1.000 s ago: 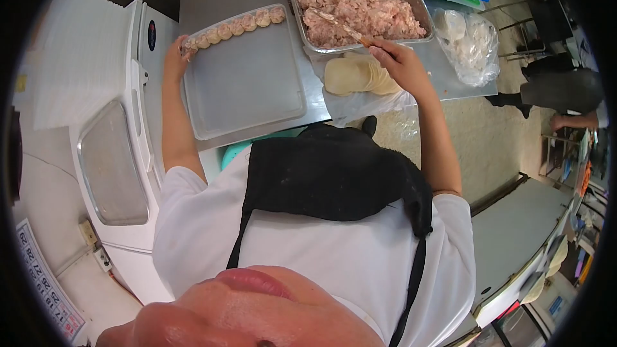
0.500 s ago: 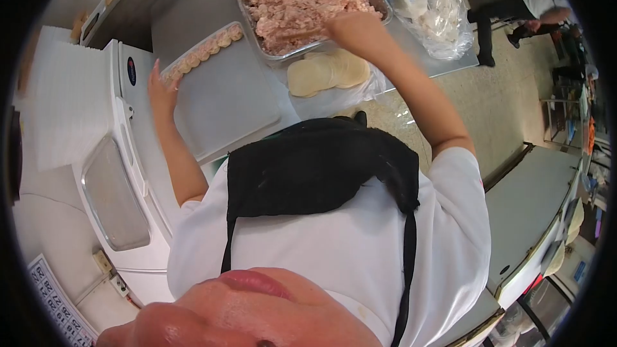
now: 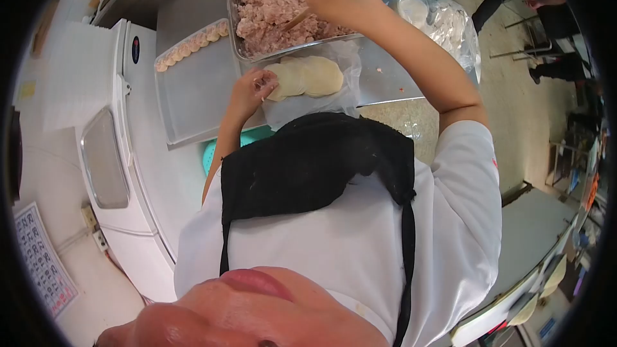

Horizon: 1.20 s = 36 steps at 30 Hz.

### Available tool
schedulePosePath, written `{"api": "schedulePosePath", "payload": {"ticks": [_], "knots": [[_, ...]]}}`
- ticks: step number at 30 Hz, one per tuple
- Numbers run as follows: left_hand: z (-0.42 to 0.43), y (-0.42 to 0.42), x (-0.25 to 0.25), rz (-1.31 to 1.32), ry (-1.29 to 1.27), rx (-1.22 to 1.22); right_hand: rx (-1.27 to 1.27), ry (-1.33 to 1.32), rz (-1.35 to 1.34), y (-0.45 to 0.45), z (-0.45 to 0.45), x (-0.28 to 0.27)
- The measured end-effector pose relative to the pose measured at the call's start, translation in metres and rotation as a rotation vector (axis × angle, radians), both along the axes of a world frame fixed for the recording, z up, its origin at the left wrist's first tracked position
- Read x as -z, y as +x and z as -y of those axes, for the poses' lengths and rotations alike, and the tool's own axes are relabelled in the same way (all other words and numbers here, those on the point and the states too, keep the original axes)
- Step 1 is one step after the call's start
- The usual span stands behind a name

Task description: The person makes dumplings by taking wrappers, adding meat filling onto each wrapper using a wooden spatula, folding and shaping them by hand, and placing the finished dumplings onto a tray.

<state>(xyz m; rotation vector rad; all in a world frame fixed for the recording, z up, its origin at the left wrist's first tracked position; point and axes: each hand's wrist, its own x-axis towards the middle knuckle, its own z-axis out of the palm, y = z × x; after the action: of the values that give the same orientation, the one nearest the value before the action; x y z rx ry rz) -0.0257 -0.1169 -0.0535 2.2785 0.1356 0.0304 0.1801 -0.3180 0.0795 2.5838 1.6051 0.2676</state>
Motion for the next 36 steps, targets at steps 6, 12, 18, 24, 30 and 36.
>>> {"api": "schedulePosePath", "payload": {"ticks": [6, 12, 18, 24, 30, 36], "knots": [[0.020, 0.005, 0.031, 0.195, 0.206, -0.109, -0.316, 0.131, -0.073, 0.013, -0.035, 0.085], [0.031, 0.000, 0.019, 0.136, -0.044, -0.295, -0.220, 0.250, -0.369, 0.000, -0.014, 0.127], [0.049, 0.002, -0.004, 0.200, -0.201, -0.481, -0.210, 0.228, -0.357, 0.025, -0.001, 0.088], [0.055, 0.013, 0.012, 0.317, -1.207, -0.704, -0.397, 0.211, -0.191, -0.003, -0.020, 0.112], [0.021, 0.014, 0.015, 0.201, -0.293, -0.536, -0.152, 0.444, -1.064, 0.019, -0.003, 0.125], [-0.002, 0.055, -0.019, 0.268, -0.612, -0.612, 0.178, 0.579, -1.188, 0.017, 0.014, 0.095]]}}
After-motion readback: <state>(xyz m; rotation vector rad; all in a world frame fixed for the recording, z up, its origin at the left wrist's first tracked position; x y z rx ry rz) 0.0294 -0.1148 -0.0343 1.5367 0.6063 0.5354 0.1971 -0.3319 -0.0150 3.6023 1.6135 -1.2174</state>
